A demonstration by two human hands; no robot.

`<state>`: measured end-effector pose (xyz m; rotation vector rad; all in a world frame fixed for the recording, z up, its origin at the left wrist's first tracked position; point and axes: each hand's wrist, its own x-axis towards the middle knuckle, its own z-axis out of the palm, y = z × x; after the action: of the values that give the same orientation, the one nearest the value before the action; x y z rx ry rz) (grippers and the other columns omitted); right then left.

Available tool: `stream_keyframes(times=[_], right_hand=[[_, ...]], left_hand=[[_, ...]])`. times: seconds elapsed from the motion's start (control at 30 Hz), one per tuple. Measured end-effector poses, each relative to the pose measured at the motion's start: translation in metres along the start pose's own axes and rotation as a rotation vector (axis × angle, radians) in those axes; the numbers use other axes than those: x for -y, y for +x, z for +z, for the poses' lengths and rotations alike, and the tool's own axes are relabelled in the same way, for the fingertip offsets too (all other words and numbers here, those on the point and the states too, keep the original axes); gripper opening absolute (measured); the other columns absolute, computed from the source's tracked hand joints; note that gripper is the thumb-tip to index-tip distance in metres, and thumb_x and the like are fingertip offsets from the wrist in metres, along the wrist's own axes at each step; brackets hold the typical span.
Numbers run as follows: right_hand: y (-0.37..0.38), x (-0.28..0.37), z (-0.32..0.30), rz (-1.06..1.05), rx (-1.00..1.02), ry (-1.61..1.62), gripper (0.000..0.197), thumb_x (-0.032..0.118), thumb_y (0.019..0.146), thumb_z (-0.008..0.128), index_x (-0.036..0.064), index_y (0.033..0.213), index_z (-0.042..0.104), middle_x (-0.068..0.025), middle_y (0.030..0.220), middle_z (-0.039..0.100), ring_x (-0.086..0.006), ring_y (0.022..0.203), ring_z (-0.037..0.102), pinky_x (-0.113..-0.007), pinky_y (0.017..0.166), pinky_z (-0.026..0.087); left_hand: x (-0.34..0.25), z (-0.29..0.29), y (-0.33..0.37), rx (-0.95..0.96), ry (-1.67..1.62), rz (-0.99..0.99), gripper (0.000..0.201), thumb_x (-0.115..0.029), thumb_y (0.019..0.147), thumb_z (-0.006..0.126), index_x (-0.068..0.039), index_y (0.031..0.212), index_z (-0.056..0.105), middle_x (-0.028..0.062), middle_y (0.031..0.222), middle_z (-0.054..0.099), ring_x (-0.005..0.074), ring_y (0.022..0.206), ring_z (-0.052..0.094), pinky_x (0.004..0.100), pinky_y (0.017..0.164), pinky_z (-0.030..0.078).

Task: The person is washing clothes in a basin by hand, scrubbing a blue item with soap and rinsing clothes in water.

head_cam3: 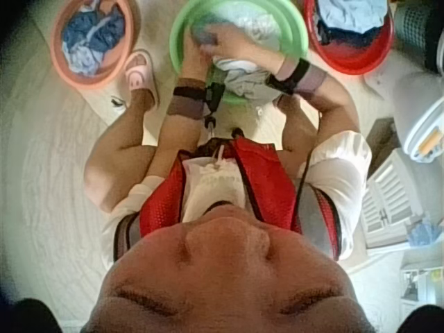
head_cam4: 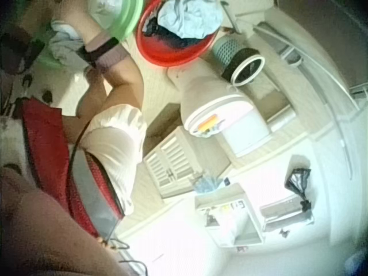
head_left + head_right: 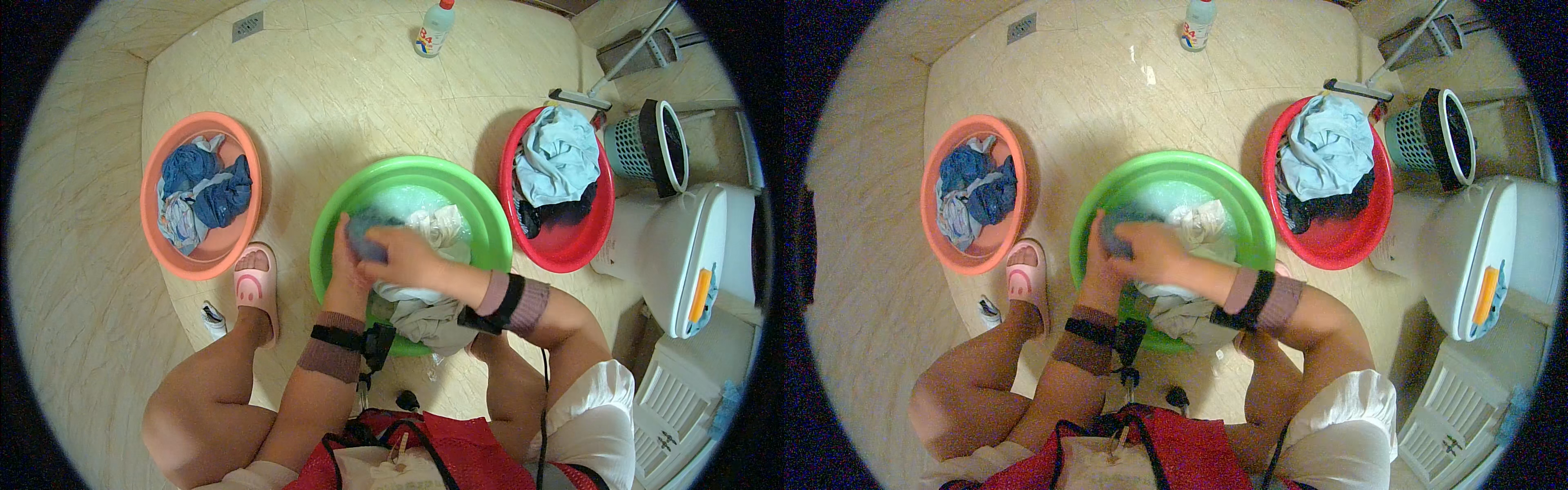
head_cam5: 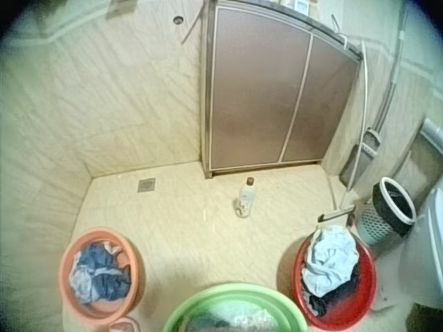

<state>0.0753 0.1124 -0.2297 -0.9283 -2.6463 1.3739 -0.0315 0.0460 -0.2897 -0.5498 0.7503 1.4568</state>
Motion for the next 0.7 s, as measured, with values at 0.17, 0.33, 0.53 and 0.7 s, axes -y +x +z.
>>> stream_keyframes(times=[0.17, 0.33, 0.53, 0.7], right_hand=[[0.000, 0.012, 0.003, -0.059, 0.052, -0.096, 0.038, 0.042, 0.080, 0.061, 0.0053, 0.086, 0.059, -0.0176, 0.080, 0.063, -0.0385, 0.073, 0.061, -0.047, 0.065, 0.048], [0.017, -0.093, -0.011, 0.408, -0.160, -0.088, 0.050, 0.049, 0.084, 0.055, 0.0018, 0.096, 0.062, -0.0237, 0.087, 0.065, -0.0422, 0.081, 0.062, -0.048, 0.073, 0.050], [-0.007, -0.138, 0.018, 0.584, -0.073, -0.079, 0.063, 0.050, 0.083, 0.056, -0.0073, 0.109, 0.057, -0.0315, 0.103, 0.060, -0.0433, 0.100, 0.058, -0.043, 0.091, 0.044], [0.033, -0.131, 0.004, 0.723, 0.054, -0.257, 0.043, 0.029, 0.077, 0.064, -0.0009, 0.107, 0.059, -0.0248, 0.090, 0.064, -0.0392, 0.086, 0.062, -0.047, 0.078, 0.049]], left_hand=[[0.008, -0.018, 0.005, 0.174, -0.041, -0.144, 0.038, -0.043, 0.092, 0.049, -0.008, 0.107, 0.059, 0.0092, 0.102, 0.063, 0.0255, 0.091, 0.062, 0.0422, 0.085, 0.050], [0.027, -0.027, 0.036, -0.097, 0.084, -0.011, 0.041, -0.036, 0.095, 0.042, -0.006, 0.122, 0.051, 0.0137, 0.115, 0.060, 0.0301, 0.103, 0.059, 0.0479, 0.092, 0.046], [0.011, -0.013, 0.016, -0.284, 0.328, 0.121, 0.043, -0.040, 0.089, 0.057, -0.012, 0.121, 0.054, -0.0007, 0.122, 0.055, 0.0148, 0.100, 0.048, 0.0286, 0.087, 0.032], [0.015, -0.008, 0.010, -0.259, 0.340, 0.071, 0.047, -0.045, 0.088, 0.056, -0.012, 0.121, 0.051, 0.0016, 0.125, 0.052, 0.0162, 0.116, 0.044, 0.0357, 0.099, 0.029]])
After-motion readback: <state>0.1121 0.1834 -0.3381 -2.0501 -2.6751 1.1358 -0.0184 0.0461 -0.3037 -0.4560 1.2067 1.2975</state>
